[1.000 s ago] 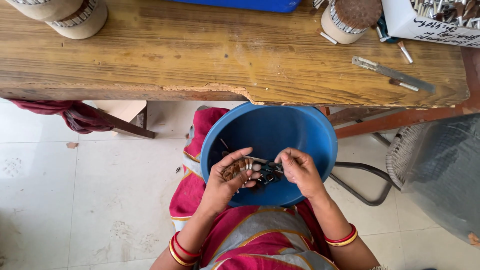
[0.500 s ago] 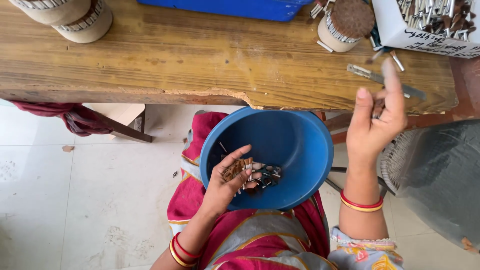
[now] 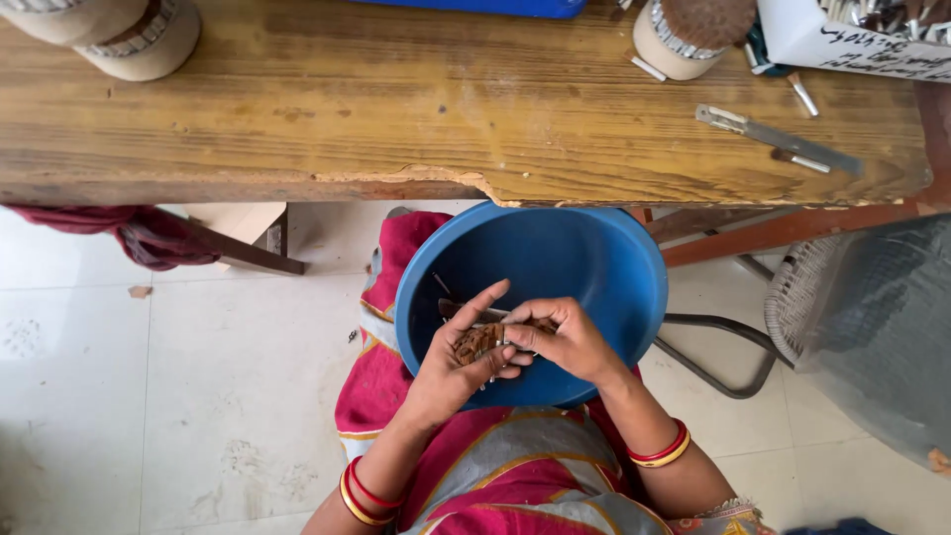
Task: The person sits with a blue basin on their lap and repeatedly picks up small cylindrical objects with white and brown ends. They insert these objects into a larger cylindrical holder with a brown top, which is placed on a wooden table. The person also uses scissors to trim the brown top of the holder.
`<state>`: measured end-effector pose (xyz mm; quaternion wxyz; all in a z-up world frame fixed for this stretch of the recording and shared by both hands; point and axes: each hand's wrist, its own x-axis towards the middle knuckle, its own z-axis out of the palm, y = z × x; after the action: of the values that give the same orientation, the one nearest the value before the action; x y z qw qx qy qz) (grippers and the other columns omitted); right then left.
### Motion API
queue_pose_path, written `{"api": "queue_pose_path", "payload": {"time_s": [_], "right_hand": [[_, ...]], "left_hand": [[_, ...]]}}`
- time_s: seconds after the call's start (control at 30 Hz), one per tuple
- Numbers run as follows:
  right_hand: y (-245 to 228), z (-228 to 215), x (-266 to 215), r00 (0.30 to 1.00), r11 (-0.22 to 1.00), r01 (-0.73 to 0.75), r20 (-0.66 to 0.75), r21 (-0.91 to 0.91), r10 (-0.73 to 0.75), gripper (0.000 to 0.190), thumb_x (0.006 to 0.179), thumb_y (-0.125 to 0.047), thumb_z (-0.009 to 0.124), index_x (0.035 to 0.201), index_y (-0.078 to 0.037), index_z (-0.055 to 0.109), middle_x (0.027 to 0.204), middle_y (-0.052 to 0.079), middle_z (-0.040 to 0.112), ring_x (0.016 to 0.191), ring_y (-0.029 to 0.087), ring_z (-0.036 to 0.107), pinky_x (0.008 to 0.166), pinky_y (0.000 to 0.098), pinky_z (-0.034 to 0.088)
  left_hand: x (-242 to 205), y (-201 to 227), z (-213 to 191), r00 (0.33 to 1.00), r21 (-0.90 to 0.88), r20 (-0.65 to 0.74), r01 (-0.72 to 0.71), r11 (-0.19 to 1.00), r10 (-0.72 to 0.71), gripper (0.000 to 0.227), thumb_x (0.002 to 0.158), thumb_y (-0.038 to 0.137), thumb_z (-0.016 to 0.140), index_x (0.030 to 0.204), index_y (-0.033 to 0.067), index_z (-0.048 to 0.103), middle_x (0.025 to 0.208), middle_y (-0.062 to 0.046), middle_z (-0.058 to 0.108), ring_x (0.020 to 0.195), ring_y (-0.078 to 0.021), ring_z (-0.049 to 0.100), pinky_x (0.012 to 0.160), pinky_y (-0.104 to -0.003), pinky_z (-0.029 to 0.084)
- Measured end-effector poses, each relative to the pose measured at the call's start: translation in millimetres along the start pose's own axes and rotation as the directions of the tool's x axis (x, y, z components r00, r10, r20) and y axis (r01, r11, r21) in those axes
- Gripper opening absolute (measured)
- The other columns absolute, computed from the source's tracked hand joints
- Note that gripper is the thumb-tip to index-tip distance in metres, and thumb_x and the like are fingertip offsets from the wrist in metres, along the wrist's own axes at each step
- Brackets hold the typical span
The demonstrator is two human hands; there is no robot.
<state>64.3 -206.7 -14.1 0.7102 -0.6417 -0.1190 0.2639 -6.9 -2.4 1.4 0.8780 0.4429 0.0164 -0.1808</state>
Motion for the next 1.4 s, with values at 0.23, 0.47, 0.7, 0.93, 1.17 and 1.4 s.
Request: {"api": "queue_pose_path", "payload": {"time_s": [0.23,0.47,0.7,0.93,1.17,1.4], "right_hand": [[6.9,-10.6,0.6,0.997,0.994,0.053,0.051,0.094,-0.058,0.016,0.104,-0.019,0.069,0.1,-0.004,0.072,0.077,-0.002,0.068,0.068,0.002,0.059,0.06,0.0186,0.046],[14.8,-17.0,-0.5,0.998,0.997,0.056,-0.008,-0.058,-0.057,0.018,0.102,-0.018,0.07,0.099,-0.002,0.076,0.073,-0.002,0.063,0.064,0.002,0.053,0.056,0.0194,0.041],[-7.1,-5.2,2.4,0.999,0.999,0.036,0.029,-0.035,-0.035,0.017,0.1,-0.021,0.069,0.096,-0.005,0.073,0.075,-0.003,0.067,0.066,0.002,0.057,0.057,0.0187,0.044],[2.9,-20.6,6.2,0.992,0.994,0.072,-0.098,-0.083,-0.08,0.02,0.101,-0.022,0.066,0.098,-0.003,0.072,0.077,-0.003,0.066,0.062,0.002,0.054,0.051,0.0192,0.037],[3.3,-14.4,-6.5,0.99,0.994,-0.112,0.087,0.016,0.11,0.027,0.104,-0.022,0.067,0.104,0.001,0.079,0.067,-0.006,0.06,0.059,0.0,0.051,0.053,0.017,0.039],[-13.2,11.3,-2.5,0.999,0.985,0.006,-0.036,-0.172,-0.012,0.014,0.092,-0.01,0.076,0.099,0.001,0.077,0.086,0.005,0.078,0.077,0.008,0.071,0.069,0.0227,0.057]], "left_hand": [[0.9,-0.5,4.6,1.0,0.02,-0.01,-0.006,1.0,0.006,0.072,0.096,-0.007,0.061,0.16,0.0113,0.034,0.115,-0.012,0.072,0.098,-0.0203,0.074,0.082,-0.03,0.062],[4.7,0.9,7.4,0.999,0.031,-0.027,0.021,0.999,-0.02,0.071,0.095,-0.007,0.062,0.159,0.0093,0.036,0.113,-0.014,0.072,0.097,-0.0212,0.075,0.081,-0.03,0.063],[5.8,-1.5,10.4,1.0,0.04,-0.003,0.023,0.999,-0.023,0.069,0.095,-0.006,0.062,0.158,0.0079,0.037,0.117,-0.016,0.071,0.096,-0.0211,0.074,0.081,-0.03,0.063],[12.5,-20.2,0.5,0.946,-0.259,-0.293,0.057,0.964,-0.135,0.06,0.094,-0.004,0.061,0.151,0.0044,0.044,0.117,-0.016,0.07,0.096,-0.0216,0.074,0.078,-0.033,0.064],[5.8,-15.5,1.8,0.991,-0.055,-0.133,0.011,0.998,-0.018,0.069,0.091,-0.005,0.068,0.153,0.0086,0.043,0.114,-0.01,0.07,0.094,-0.0189,0.073,0.077,-0.029,0.063],[5.4,-15.2,1.1,0.982,-0.032,-0.187,-0.046,0.998,0.039,0.062,0.093,-0.002,0.069,0.15,0.0068,0.048,0.111,-0.008,0.07,0.093,-0.0157,0.072,0.079,-0.028,0.063]]}}
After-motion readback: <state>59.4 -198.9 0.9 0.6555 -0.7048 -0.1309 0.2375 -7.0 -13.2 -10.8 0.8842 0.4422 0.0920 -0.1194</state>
